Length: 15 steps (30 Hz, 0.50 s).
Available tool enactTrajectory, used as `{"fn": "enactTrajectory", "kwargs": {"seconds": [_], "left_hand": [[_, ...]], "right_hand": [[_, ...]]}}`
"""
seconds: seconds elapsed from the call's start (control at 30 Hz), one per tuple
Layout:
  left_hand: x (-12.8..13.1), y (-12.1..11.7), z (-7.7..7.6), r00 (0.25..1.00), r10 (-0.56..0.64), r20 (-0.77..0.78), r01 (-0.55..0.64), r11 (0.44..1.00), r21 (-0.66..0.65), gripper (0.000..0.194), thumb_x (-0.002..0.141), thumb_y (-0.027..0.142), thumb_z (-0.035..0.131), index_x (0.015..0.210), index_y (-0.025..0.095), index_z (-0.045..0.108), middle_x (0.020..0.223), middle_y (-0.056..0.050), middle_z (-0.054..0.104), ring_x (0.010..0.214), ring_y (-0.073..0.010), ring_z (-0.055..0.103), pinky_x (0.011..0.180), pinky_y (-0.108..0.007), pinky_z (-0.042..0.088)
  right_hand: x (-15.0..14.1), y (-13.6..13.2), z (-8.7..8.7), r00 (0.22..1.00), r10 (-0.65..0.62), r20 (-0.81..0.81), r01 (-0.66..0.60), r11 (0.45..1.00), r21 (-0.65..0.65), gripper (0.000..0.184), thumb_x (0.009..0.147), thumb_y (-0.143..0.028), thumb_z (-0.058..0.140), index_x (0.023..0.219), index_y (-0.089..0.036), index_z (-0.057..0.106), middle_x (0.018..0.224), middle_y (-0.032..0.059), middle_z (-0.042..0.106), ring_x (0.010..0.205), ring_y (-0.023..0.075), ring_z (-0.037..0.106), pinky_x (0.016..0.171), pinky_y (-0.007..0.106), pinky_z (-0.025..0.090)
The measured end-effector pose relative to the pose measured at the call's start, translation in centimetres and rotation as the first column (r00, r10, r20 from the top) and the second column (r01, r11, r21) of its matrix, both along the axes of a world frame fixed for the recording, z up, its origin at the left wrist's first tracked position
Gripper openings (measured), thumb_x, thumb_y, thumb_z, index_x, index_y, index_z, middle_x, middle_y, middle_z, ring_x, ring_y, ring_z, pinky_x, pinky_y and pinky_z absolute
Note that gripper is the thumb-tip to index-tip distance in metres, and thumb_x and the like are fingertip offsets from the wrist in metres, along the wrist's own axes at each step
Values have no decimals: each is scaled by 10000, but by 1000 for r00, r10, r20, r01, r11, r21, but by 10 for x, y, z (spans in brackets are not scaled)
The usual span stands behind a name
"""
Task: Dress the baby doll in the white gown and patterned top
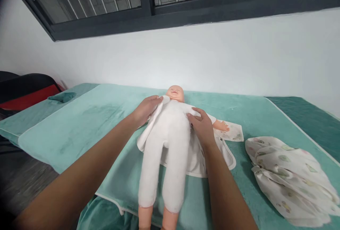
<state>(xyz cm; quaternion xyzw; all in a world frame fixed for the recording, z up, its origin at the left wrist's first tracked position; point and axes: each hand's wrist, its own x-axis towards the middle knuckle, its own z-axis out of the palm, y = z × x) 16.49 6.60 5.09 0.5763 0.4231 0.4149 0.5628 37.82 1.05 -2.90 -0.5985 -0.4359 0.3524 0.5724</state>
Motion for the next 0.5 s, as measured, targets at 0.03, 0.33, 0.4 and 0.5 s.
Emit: {"fn": "enactTrajectory", "kwargs": {"seconds": [0.03,0.33,0.4,0.5], "left_hand": [[-1,-6,5,997,-33,-74,33,999,-1,392,768,489,737,662,184,515,592,26,437,500,-93,375,477,-252,226],[3,-78,46,897,-291,-332,327,944,55,322,896,471,551,1068,232,681,1116,-45,652,739,-136,664,611,-268,505],[2,-85,34,931,-99,-352,156,978,136,279,915,441,522,1008,225,673,1058,-27,671,776,-136,655,677,-275,515],[2,-101,6,883,128,-452,-23,973,230,220,927,363,496,872,210,643,858,-3,665,763,-148,618,702,-284,488]], "right_hand": [[0,1,-1,999,-1,35,1,1000,-20,526,750,-516,719,1188,-234,645,777,15,737,757,205,653,709,316,483],[1,2,-8,991,16,135,-11,999,-37,531,784,-540,652,1216,-234,621,830,19,750,811,229,662,781,364,480],[2,3,-9,989,11,146,-6,999,-34,518,786,-540,646,1204,-235,627,830,17,748,822,231,658,791,366,473],[3,4,-12,985,-4,172,9,1000,-26,489,793,-532,637,1189,-244,633,847,10,744,824,224,651,796,361,462]]}}
